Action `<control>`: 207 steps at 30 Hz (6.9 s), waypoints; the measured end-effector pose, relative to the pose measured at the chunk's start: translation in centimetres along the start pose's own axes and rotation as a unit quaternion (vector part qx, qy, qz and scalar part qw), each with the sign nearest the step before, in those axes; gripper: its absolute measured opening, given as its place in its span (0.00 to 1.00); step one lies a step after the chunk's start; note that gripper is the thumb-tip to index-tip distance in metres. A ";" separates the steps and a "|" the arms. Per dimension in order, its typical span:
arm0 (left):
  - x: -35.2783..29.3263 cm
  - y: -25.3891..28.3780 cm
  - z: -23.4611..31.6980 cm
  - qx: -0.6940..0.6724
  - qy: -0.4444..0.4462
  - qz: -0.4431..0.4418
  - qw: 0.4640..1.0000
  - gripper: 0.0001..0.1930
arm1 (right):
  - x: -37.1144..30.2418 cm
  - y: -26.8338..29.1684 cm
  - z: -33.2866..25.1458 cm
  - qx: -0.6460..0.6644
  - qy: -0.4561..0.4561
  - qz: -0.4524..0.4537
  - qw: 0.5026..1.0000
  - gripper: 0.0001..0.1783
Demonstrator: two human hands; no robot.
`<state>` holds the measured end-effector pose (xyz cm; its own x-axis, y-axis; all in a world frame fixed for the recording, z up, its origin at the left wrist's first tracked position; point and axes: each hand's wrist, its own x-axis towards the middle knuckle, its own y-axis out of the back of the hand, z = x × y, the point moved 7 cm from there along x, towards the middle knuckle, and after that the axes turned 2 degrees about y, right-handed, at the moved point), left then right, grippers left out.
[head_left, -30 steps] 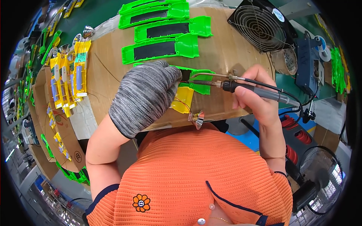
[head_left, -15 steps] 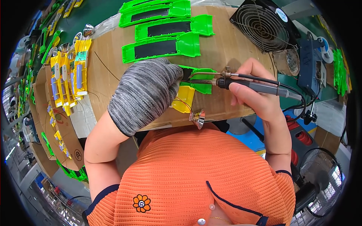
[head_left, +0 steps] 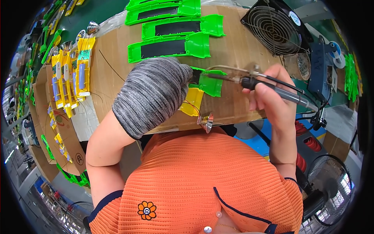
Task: Soldering small electronic components and wires onto circuit boards for handheld devices.
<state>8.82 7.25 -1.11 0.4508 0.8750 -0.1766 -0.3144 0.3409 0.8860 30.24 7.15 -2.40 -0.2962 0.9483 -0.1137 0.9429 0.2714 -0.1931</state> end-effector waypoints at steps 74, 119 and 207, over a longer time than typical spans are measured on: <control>-6.0 1.9 -0.7 0.137 -0.054 0.067 0.987 0.07 | -4.1 -6.7 3.5 0.054 -0.019 -0.010 0.998 0.10; 0.1 16.3 -15.1 0.149 -0.094 0.123 0.977 0.35 | -1.6 1.6 2.8 0.214 0.142 0.183 0.949 0.07; -6.8 2.5 -4.2 -0.029 -0.020 0.132 0.991 0.07 | -2.4 -9.1 3.0 0.020 -0.029 -0.022 0.999 0.10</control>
<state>1.43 3.65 0.52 0.3790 0.9223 0.0753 -0.4720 0.1227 0.8730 21.87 1.91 -3.30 -0.3469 0.9240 -0.1607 0.9223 0.3051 -0.2371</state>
